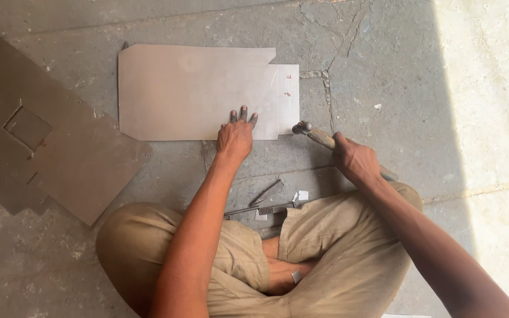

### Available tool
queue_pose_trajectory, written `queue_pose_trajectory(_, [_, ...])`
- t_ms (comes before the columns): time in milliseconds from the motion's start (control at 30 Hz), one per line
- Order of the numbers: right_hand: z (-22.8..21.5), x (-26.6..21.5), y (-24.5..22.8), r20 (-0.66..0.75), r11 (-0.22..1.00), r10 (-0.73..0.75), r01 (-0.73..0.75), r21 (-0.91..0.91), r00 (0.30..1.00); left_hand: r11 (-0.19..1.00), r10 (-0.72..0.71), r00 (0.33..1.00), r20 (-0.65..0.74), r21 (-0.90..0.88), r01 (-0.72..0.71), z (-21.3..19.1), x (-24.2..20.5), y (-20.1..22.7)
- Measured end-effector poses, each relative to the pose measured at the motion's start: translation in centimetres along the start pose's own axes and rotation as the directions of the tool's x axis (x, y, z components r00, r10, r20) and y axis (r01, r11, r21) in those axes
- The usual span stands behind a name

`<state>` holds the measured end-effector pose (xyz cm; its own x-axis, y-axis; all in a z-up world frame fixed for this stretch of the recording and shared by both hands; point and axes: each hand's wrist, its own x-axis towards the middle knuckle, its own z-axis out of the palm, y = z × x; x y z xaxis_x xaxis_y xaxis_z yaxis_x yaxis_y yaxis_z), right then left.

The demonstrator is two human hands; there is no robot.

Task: The person sits on the floor and uses a hammer and a metal punch to create holes in a flat metal sheet. They repeatedly position the punch on the metal and strike it with the hammer, occasionally flipping the sheet to work on different areas.

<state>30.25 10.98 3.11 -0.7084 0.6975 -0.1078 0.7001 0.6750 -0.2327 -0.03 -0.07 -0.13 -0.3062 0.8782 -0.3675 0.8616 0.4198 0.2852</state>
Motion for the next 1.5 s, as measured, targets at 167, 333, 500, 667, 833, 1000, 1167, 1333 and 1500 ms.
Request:
queue_pose_trajectory(167, [0.3,0.9,-1.3,0.074,1.0,0.013,-0.013,0.003,0.997,0.998,0.034,0.999,-0.006,0.048,-0.034,0.0,-0.4,-0.3])
queue_pose_trajectory(333, [1.8,1.4,-2.8,0.273,0.996,0.085,-0.088,-0.004,0.958,0.996,0.06,0.998,-0.02,0.068,-0.058,0.9,-0.6,-0.7])
queue_pose_trajectory(500, [1.6,1.0,-2.1,0.12,0.999,-0.024,0.021,0.024,0.992,0.989,0.115,0.992,-0.049,0.097,-0.11,1.1,-1.2,-0.4])
queue_pose_trajectory(667, [-1.7,1.3,-1.0,-0.004,0.938,0.138,-0.129,0.321,0.99,0.985,0.127,0.976,0.176,0.09,-0.144,1.4,-6.2,2.2])
queue_pose_trajectory(833, [-4.1,0.7,-1.0,-0.222,0.918,0.039,0.053,0.393,0.974,0.993,0.099,0.987,0.125,0.051,-0.106,1.9,-7.0,5.0])
queue_pose_trajectory(1000, [-3.0,1.0,-0.1,-0.123,0.941,0.134,-0.087,0.327,0.983,0.986,0.138,0.985,-0.108,0.108,-0.127,0.2,-4.8,5.6])
queue_pose_trajectory(1167, [-1.2,2.5,1.3,0.087,0.95,0.23,-0.243,0.197,0.969,1.0,-0.018,0.984,0.177,-0.015,0.021,-0.3,-4.8,5.7])
queue_pose_trajectory(1333, [-1.7,1.9,0.0,0.007,0.954,0.193,-0.189,0.233,0.981,0.998,-0.003,0.984,0.176,-0.059,0.014,0.3,-4.5,5.3])
queue_pose_trajectory(1500, [-1.7,1.8,-0.7,-0.019,0.969,0.149,-0.142,0.2,0.989,0.998,-0.02,0.979,0.203,-0.059,0.033,0.3,-4.1,5.2])
